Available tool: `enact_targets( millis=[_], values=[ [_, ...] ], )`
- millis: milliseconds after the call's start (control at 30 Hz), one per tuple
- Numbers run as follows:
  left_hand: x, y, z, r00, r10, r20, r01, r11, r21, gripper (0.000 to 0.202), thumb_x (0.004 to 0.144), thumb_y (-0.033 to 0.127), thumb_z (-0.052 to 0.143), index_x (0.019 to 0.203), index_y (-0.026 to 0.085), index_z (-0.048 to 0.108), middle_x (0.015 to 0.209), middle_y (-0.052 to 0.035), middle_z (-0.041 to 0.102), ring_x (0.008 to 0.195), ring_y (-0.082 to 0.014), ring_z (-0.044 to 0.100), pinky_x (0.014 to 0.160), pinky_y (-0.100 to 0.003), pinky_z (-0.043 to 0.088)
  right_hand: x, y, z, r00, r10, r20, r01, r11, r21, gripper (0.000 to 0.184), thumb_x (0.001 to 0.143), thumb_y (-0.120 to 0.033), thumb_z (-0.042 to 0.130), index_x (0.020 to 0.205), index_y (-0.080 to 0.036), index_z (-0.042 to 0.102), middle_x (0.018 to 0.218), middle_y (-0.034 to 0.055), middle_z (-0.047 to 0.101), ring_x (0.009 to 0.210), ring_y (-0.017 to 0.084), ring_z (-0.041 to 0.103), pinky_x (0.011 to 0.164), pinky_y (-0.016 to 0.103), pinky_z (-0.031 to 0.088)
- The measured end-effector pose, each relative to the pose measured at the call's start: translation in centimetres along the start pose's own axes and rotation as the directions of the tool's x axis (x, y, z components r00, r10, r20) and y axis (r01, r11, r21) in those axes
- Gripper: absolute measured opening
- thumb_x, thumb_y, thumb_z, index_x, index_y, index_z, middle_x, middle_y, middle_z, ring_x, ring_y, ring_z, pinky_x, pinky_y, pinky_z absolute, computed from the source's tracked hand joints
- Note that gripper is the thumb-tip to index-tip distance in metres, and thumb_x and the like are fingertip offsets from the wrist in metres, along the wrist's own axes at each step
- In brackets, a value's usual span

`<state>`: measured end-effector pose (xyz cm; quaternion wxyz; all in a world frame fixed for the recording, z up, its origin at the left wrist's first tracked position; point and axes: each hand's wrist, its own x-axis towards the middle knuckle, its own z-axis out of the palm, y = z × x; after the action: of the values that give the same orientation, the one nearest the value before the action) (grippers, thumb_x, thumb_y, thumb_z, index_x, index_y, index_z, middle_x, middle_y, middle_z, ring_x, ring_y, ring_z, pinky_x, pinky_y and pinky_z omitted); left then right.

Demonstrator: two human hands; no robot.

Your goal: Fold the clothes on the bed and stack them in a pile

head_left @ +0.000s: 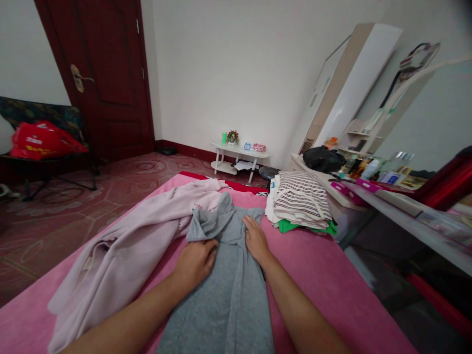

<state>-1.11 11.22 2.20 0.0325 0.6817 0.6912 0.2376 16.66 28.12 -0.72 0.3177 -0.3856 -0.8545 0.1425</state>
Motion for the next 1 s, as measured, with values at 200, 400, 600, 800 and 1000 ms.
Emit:
enact_targets(
  millis=[200, 400, 600, 800, 1000],
  values=[
    [0.6, -0.3, -0.3, 0.930, -0.094, -0.354, -0.022, 0.951, -0.309, 0.075, 0.084, 0.021, 0.049, 0.149, 0.027, 0.012, 0.147, -0.0094, 0.035, 0.132, -0.0239, 0.039, 0.107, -0.043, 0.037, -0.8, -0.8, -0.5, 0.997, -0.024, 0.068, 0.036, 0.984, -0.174, 0.054, 0.081, -0.004, 0.035, 0.132, -0.011, 0.052, 0.143, 0.0116, 0.045, 0.133, 0.018, 0.038, 0.113, 0.037, 0.027],
    [2.0, -1.1, -2.7, 0.911, -0.034, -0.410, -0.046, 0.982, -0.183, 0.056, 0.085, 0.019, 0.047, 0.140, 0.024, 0.035, 0.151, -0.0093, 0.024, 0.134, -0.0253, 0.034, 0.107, -0.044, 0.037, -0.8, -0.7, -0.5, 1.000, -0.011, 0.025, 0.015, 0.986, -0.164, 0.050, 0.081, -0.005, 0.036, 0.126, -0.012, 0.058, 0.140, 0.0104, 0.049, 0.130, 0.017, 0.043, 0.112, 0.035, 0.028],
    [5.4, -2.5, -8.3, 0.927, 0.151, -0.343, -0.090, 0.978, 0.187, 0.053, 0.082, 0.020, 0.055, 0.133, 0.017, 0.044, 0.136, -0.0126, 0.047, 0.128, -0.0286, 0.039, 0.108, -0.045, 0.034, -0.9, -0.9, -0.6, 1.000, -0.004, 0.025, 0.008, 0.990, -0.138, 0.050, 0.080, -0.004, 0.037, 0.124, -0.013, 0.059, 0.139, 0.0099, 0.050, 0.129, 0.016, 0.043, 0.111, 0.033, 0.029],
    [8.9, -5.0, -10.8, 0.966, 0.238, 0.100, -0.258, 0.859, 0.442, 0.055, 0.067, 0.022, 0.071, 0.120, 0.022, 0.057, 0.113, -0.0109, 0.065, 0.116, -0.0319, 0.051, 0.103, -0.053, 0.029, -0.9, -1.0, -0.7, 0.999, 0.005, 0.036, 0.000, 0.989, -0.148, 0.051, 0.079, -0.004, 0.037, 0.124, -0.016, 0.059, 0.139, 0.0079, 0.050, 0.130, 0.016, 0.042, 0.111, 0.036, 0.029],
    [9.8, -5.1, -13.3, 0.946, 0.246, 0.212, -0.312, 0.867, 0.388, 0.010, 0.069, 0.019, 0.060, 0.075, 0.022, 0.068, 0.075, -0.0033, 0.068, 0.074, -0.0202, 0.062, 0.071, -0.028, 0.043, -1.0, -1.0, -0.6, 0.999, 0.052, -0.009, -0.053, 0.985, -0.163, 0.062, 0.079, -0.007, 0.036, 0.141, -0.008, 0.038, 0.148, 0.0120, 0.037, 0.136, 0.017, 0.034, 0.113, 0.032, 0.027]
  ],
)
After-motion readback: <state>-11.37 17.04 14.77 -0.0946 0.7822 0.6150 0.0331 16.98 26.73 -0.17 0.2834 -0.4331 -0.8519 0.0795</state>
